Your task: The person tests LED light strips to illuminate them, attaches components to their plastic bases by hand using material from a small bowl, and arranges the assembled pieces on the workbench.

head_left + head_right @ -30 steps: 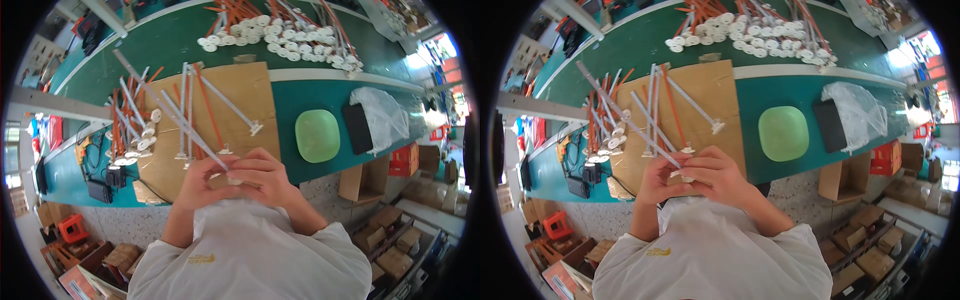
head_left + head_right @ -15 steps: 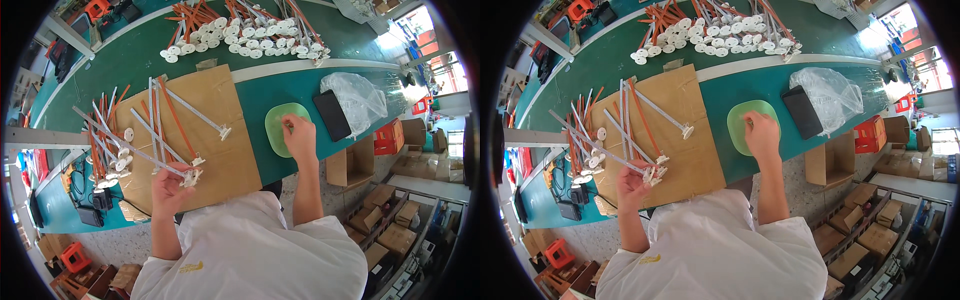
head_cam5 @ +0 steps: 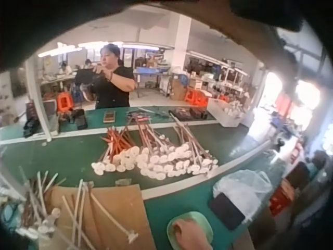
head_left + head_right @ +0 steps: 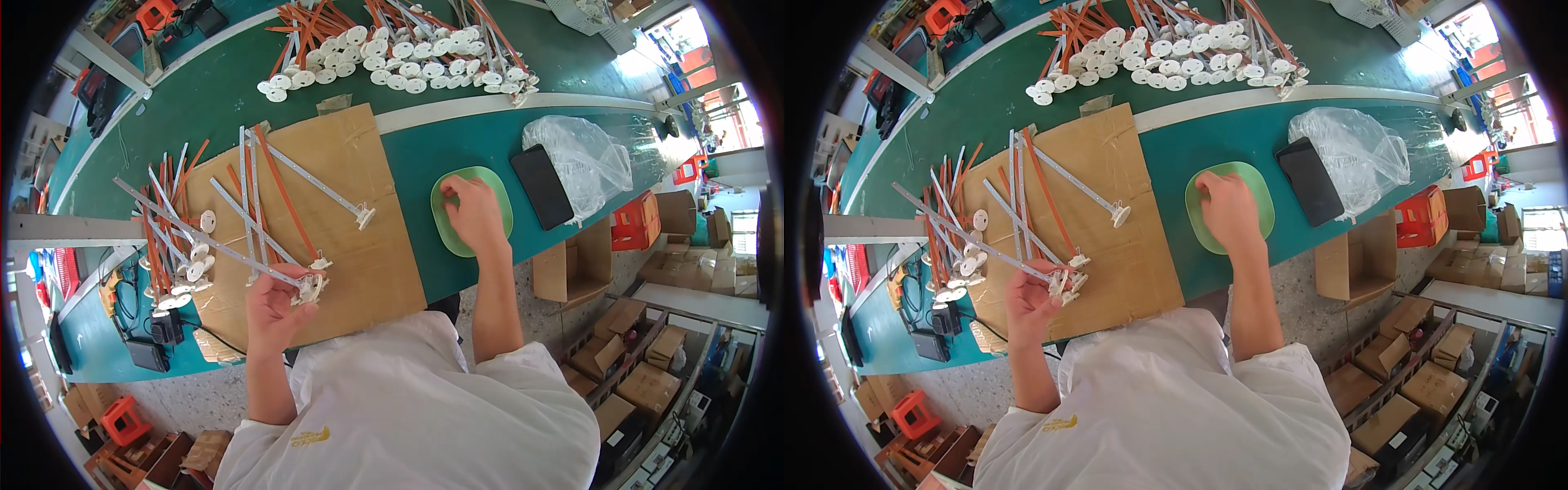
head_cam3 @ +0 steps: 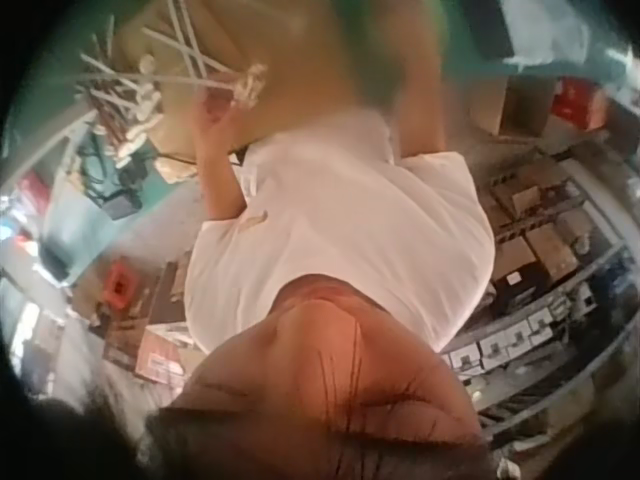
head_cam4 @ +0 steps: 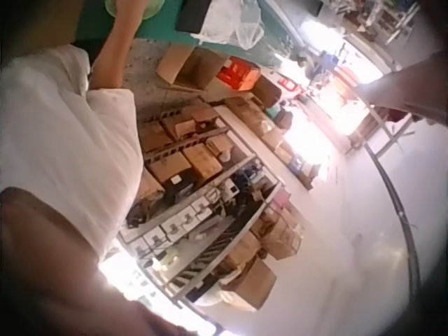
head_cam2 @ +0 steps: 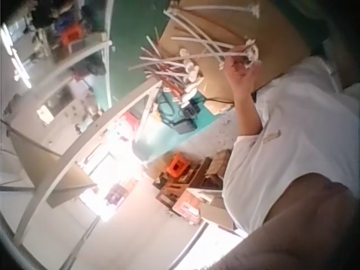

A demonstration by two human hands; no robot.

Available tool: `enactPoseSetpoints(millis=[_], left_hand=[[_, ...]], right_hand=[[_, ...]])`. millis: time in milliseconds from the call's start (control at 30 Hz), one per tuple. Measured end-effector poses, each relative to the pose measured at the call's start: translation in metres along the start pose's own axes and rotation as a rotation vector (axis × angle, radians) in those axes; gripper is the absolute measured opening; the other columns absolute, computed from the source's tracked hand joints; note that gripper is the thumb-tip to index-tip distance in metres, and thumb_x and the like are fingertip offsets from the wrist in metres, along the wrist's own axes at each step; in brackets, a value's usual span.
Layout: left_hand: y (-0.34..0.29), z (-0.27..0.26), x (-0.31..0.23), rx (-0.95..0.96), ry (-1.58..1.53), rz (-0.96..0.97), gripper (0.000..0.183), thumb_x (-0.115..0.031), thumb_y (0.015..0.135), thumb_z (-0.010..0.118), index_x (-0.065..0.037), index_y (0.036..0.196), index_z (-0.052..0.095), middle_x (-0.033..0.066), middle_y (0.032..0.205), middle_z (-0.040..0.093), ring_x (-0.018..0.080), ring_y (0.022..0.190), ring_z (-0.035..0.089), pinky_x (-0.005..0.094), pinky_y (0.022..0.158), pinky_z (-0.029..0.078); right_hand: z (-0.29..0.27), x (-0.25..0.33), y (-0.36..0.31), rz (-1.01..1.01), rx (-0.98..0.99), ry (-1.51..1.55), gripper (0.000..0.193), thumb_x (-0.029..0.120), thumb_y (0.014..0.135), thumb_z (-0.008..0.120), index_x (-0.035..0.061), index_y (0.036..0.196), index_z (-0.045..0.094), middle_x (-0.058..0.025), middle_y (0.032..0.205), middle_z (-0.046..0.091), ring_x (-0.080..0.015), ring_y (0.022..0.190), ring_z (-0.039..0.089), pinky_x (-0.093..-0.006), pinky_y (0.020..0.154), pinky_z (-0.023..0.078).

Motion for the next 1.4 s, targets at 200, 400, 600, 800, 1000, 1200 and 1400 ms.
enactPoseSetpoints(millis=[200, 400, 600, 800, 1000, 1200, 1400], left_hand=[[0.001, 0.005, -0.003, -0.004, 0.006, 0.012, 0.048, 0.003, 0.075, 0.079, 0.002, 0.117, 0.057, 0.0173, 0.115, 0.065, 0.0230, 0.108, 0.064, 0.0343, 0.095, 0.049], [0.003, 0.021, -0.010, -0.059, -0.092, 0.195, 0.049, -0.016, 0.079, 0.081, -0.002, 0.117, 0.054, 0.0198, 0.114, 0.064, 0.0248, 0.106, 0.062, 0.0375, 0.094, 0.049], [0.018, 0.068, -0.022, -0.055, -0.233, 0.374, 0.054, -0.029, 0.080, 0.080, -0.004, 0.118, 0.050, 0.0206, 0.113, 0.063, 0.0287, 0.108, 0.057, 0.0434, 0.094, 0.044], [0.014, 0.066, -0.029, -0.066, -0.338, 0.374, 0.055, -0.030, 0.082, 0.078, -0.006, 0.121, 0.048, 0.0207, 0.113, 0.063, 0.0281, 0.107, 0.056, 0.0426, 0.091, 0.044], [0.010, 0.059, -0.026, -0.133, -0.396, 0.346, 0.054, -0.032, 0.084, 0.077, -0.006, 0.120, 0.048, 0.0206, 0.112, 0.062, 0.0274, 0.104, 0.058, 0.0388, 0.086, 0.047], [0.009, 0.055, -0.025, -0.066, -0.407, 0.306, 0.053, -0.029, 0.082, 0.078, -0.005, 0.119, 0.048, 0.0211, 0.111, 0.062, 0.0272, 0.103, 0.059, 0.0381, 0.087, 0.049], [0.006, 0.054, -0.016, 0.053, -0.311, 0.253, 0.052, -0.027, 0.080, 0.080, -0.004, 0.116, 0.050, 0.0215, 0.110, 0.063, 0.0272, 0.107, 0.057, 0.0370, 0.087, 0.048]], right_hand=[[0.000, -0.007, -0.002, 0.050, -0.019, 0.088, 0.021, -0.004, 0.071, 0.073, 0.0037, 0.089, 0.065, -0.0094, 0.081, 0.069, -0.0258, 0.075, 0.066, -0.0364, 0.067, 0.052], [-0.012, 0.075, -0.036, -0.150, -0.394, 0.365, 0.016, -0.004, 0.068, 0.076, 0.0056, 0.078, 0.069, -0.0054, 0.076, 0.068, -0.0201, 0.066, 0.062, -0.0281, 0.059, 0.049], [0.024, 0.168, -0.079, -0.663, -0.329, 0.664, 0.026, -0.004, 0.061, 0.078, 0.0041, 0.085, 0.070, -0.0065, 0.080, 0.067, -0.0241, 0.071, 0.064, -0.0325, 0.061, 0.053], [0.028, 0.175, -0.090, -0.748, -0.285, 0.722, 0.030, -0.004, 0.062, 0.076, -0.0006, 0.090, 0.068, -0.0104, 0.089, 0.068, -0.0270, 0.076, 0.065, -0.0338, 0.064, 0.055], [0.028, 0.179, -0.091, -0.717, -0.166, 0.751, 0.032, -0.007, 0.066, 0.075, -0.0006, 0.096, 0.069, -0.0103, 0.094, 0.069, -0.0273, 0.078, 0.067, -0.0340, 0.065, 0.055], [0.033, 0.174, -0.087, -0.479, 0.022, 0.847, 0.026, -0.005, 0.072, 0.074, 0.0029, 0.097, 0.071, -0.0094, 0.088, 0.069, -0.0255, 0.078, 0.068, -0.0339, 0.065, 0.056], [0.023, 0.171, -0.073, -0.202, 0.438, 0.885, 0.025, 0.000, 0.074, 0.076, 0.0067, 0.098, 0.072, -0.0096, 0.084, 0.068, -0.0237, 0.074, 0.069, -0.0327, 0.063, 0.057]])
Point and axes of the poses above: each hand's wrist, its own y-axis towards the middle knuckle, its own z-axis out of the palm, x = y × z, the point moved 3 cm from there along y, towards the middle knuckle
